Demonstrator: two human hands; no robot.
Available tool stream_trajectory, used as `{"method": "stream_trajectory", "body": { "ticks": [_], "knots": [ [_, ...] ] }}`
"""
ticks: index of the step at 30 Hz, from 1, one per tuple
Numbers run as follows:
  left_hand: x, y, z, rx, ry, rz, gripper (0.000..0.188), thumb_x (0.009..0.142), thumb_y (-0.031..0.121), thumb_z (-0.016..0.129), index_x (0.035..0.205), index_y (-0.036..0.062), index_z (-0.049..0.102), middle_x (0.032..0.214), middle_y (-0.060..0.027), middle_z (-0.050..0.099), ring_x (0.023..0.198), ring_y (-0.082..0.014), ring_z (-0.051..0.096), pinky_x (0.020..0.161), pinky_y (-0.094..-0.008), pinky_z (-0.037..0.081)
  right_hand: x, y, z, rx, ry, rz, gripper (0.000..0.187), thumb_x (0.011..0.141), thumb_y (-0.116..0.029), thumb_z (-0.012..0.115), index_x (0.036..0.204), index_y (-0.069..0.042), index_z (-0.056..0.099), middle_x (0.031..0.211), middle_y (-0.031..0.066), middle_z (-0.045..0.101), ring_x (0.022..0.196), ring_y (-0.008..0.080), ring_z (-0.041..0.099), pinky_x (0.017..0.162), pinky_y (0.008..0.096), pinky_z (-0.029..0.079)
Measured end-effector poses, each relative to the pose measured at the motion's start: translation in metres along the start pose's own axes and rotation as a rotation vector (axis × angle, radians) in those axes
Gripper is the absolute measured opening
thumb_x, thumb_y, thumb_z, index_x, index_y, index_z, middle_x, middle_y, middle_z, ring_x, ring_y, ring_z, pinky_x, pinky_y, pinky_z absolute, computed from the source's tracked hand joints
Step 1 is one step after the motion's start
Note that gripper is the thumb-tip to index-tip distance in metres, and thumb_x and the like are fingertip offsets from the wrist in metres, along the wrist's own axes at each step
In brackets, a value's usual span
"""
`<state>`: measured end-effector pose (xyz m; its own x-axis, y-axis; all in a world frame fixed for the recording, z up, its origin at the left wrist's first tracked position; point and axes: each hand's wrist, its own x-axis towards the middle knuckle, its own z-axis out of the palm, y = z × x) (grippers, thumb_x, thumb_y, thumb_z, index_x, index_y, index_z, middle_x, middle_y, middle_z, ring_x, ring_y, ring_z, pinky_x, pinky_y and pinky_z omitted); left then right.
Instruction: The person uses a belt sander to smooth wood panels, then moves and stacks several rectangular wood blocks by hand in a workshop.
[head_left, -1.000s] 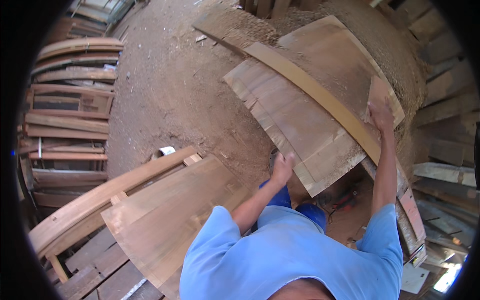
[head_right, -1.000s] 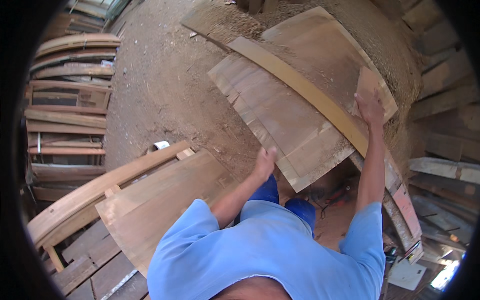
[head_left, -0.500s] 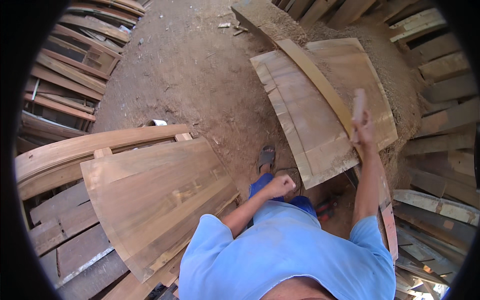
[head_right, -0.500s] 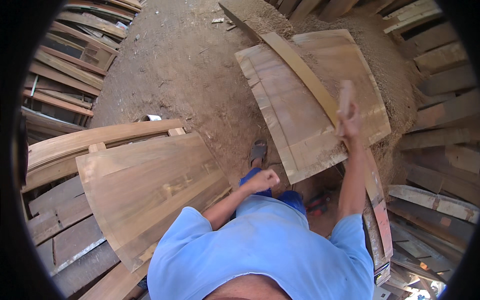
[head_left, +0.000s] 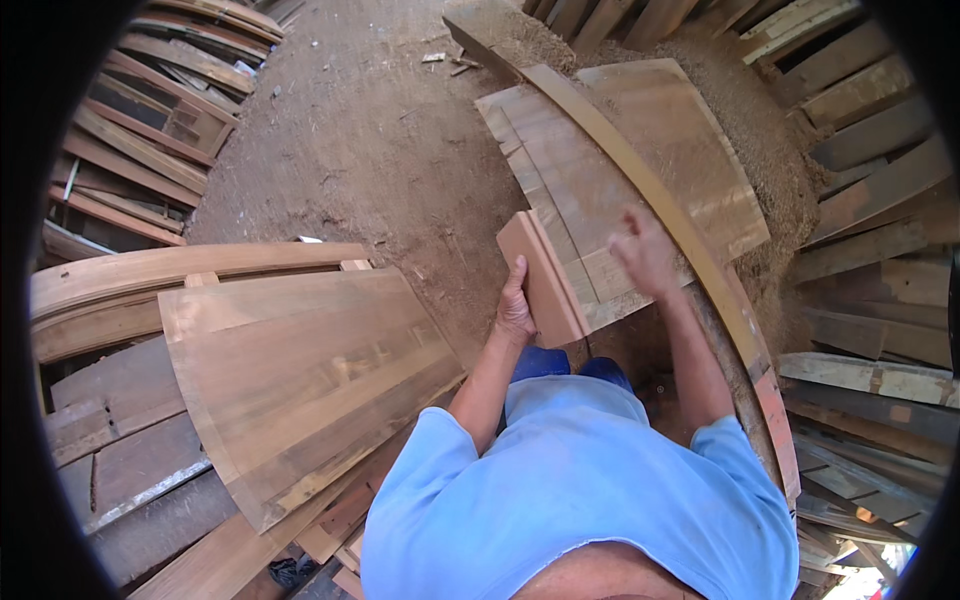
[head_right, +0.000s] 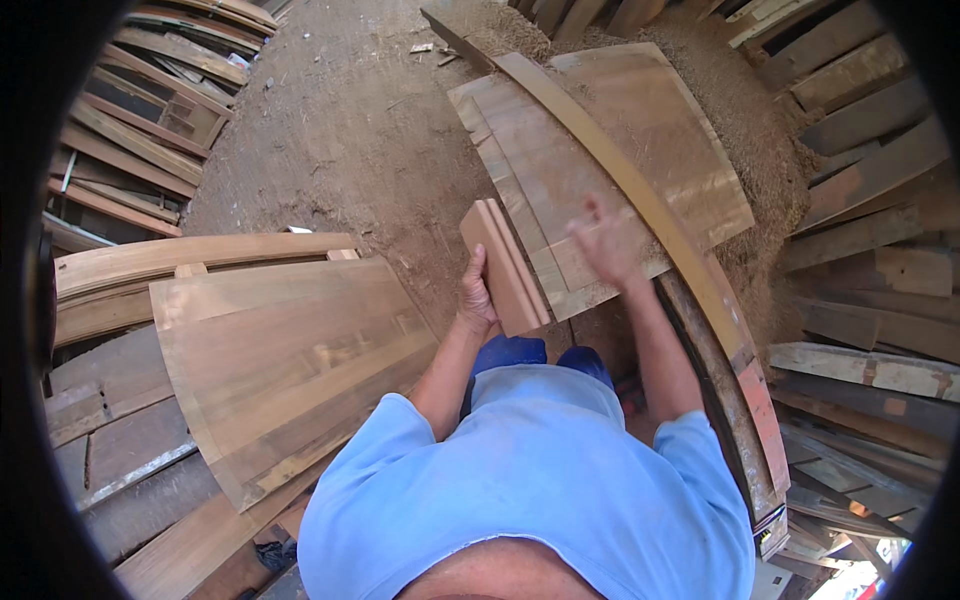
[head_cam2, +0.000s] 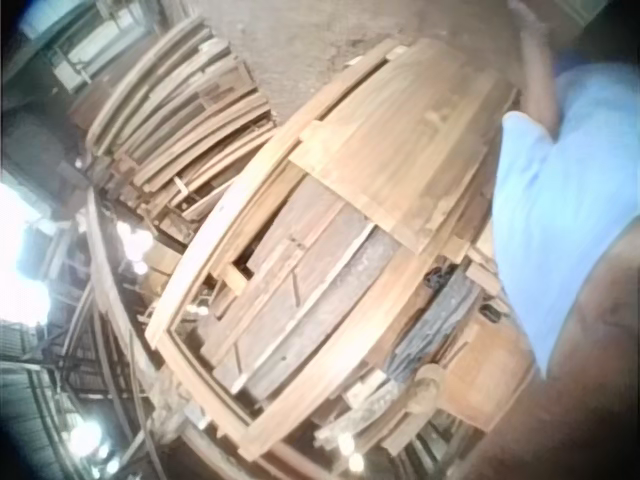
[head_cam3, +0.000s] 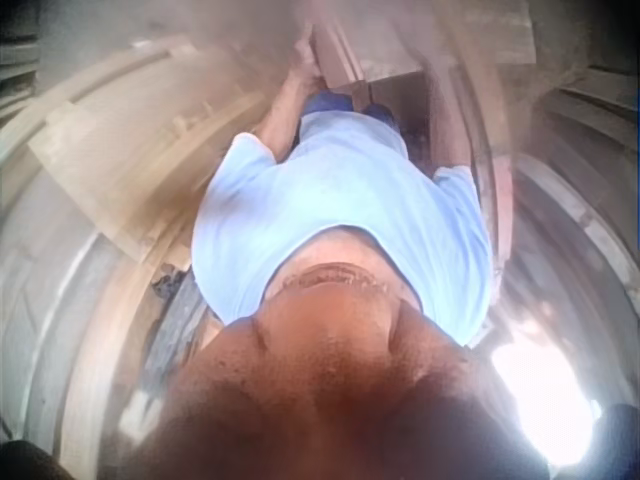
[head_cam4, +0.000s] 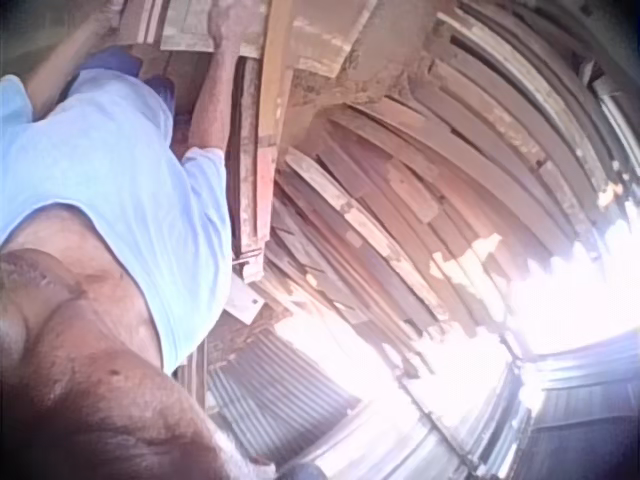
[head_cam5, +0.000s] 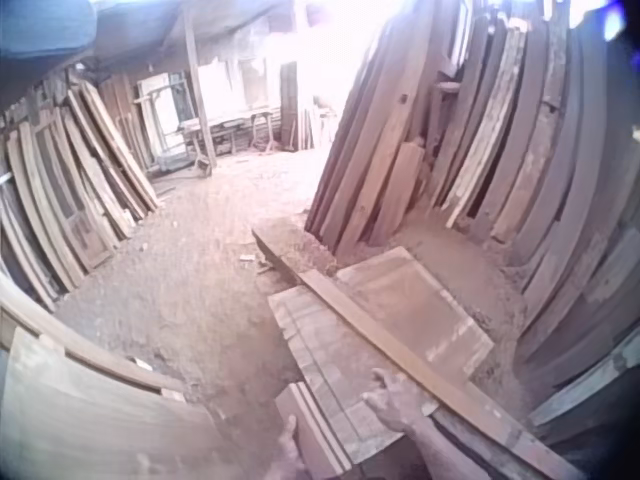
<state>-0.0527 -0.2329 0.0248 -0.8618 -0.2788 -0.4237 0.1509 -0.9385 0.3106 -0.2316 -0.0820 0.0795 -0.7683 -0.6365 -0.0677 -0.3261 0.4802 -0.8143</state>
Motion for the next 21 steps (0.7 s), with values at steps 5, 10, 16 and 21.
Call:
{"method": "stream_trajectory", "body": {
  "ticks": [5,10,16,21],
  "knots": [
    [0.015,0.002,-0.026,0.026,0.053,0.023,0.055,0.092,0.046,0.066,0.127,0.0045,0.055,0.114,-0.0106,0.066,0.104,-0.0225,0.065,0.091,-0.0405,0.055,0.096,0.078,-0.043,-0.496,0.170,0.154,0.060,0.094,-0.041,0.058,0.139,-0.002,0.047,0.141,0.0222,0.049,0.131,0.0381,0.046,0.108,0.0493,0.036],
    [0.034,-0.003,-0.061,0.624,0.296,0.214,0.052,0.094,0.037,0.066,0.129,0.0000,0.052,0.116,-0.0118,0.065,0.105,-0.0211,0.063,0.093,-0.0363,0.051,0.131,0.141,0.003,-0.792,0.312,0.343,0.062,0.095,-0.050,0.050,0.142,-0.011,0.045,0.145,0.0167,0.045,0.136,0.0357,0.039,0.111,0.0517,0.029],
    [0.055,-0.044,-0.079,0.792,0.409,0.316,0.051,0.095,0.030,0.066,0.130,-0.0044,0.051,0.119,-0.0135,0.064,0.111,-0.0230,0.060,0.098,-0.0347,0.046,0.125,0.128,0.021,-0.881,0.367,0.438,0.063,0.094,-0.053,0.050,0.145,-0.018,0.041,0.148,0.0099,0.040,0.135,0.0335,0.037,0.110,0.0511,0.029],
    [0.101,-0.005,-0.081,0.809,0.444,0.196,0.052,0.094,0.031,0.068,0.129,-0.0053,0.052,0.119,-0.0129,0.064,0.111,-0.0217,0.059,0.095,-0.0352,0.047,0.121,0.136,0.021,-0.859,0.380,0.437,0.062,0.092,-0.052,0.050,0.144,-0.018,0.042,0.147,0.0093,0.041,0.135,0.0326,0.035,0.111,0.0512,0.026]
  ]
}}
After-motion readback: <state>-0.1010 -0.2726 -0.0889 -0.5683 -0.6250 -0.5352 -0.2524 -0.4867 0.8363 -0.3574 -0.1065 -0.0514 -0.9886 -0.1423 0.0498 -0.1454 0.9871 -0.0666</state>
